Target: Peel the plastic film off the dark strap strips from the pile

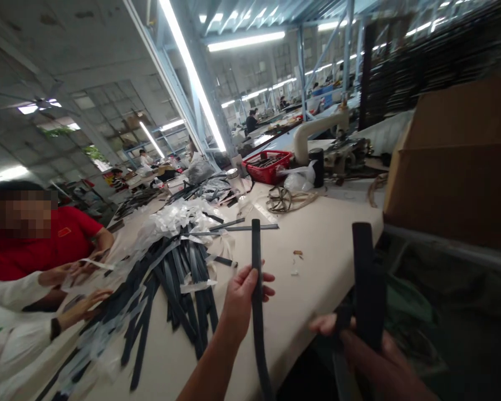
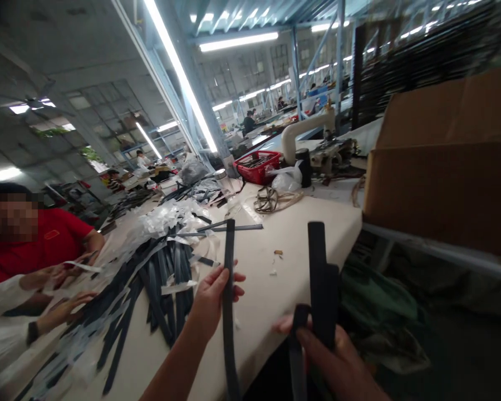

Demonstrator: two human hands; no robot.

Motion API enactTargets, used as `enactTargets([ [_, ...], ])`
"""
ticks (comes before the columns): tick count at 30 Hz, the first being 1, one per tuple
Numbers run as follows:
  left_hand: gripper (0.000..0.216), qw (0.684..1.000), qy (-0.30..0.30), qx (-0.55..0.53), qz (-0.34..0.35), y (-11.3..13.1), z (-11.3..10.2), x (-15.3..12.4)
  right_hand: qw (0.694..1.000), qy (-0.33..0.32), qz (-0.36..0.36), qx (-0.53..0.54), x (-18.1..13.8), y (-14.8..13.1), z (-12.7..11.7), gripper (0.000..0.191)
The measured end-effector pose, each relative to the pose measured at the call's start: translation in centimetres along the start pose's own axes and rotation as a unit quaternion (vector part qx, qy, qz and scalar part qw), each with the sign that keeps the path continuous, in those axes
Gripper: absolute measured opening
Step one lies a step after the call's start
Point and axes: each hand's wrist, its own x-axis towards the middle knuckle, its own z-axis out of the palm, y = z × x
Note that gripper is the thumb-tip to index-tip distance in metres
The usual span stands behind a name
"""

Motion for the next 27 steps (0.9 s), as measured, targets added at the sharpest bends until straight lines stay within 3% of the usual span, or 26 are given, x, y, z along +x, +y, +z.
enactTargets([
  [3, 0.038, 0.997, -0.014, 0.074, -0.005, -1.9, 0.8, -3.0, 0.998, 0.028, -0.057, 0.023, 3.8, -2.8, 0.6, 0.038],
  [8, 0.036, 0.984, -0.048, 0.169, -0.012, -3.2, 1.3, -5.6, 0.990, -0.062, -0.111, 0.053, 7.6, -4.5, 1.9, 0.034],
  [14, 0.045, 0.989, -0.070, 0.122, 0.038, -2.5, 2.1, -5.6, 0.983, -0.032, -0.171, -0.057, 7.6, -4.0, 4.2, 0.038],
  [19, 0.038, 0.985, -0.052, 0.152, 0.067, -1.8, 2.9, -5.4, 0.943, -0.142, -0.250, -0.170, 6.4, -5.8, 4.3, 0.024],
  [23, 0.031, 0.961, -0.043, 0.258, 0.092, -1.4, 2.4, -6.3, 0.938, -0.188, -0.229, -0.182, 5.8, -6.5, 3.7, 0.017],
  [27, 0.031, 0.948, -0.115, 0.287, 0.073, -0.8, 1.9, -7.2, 0.978, -0.156, -0.132, -0.046, 5.5, -5.8, 4.1, 0.026],
])
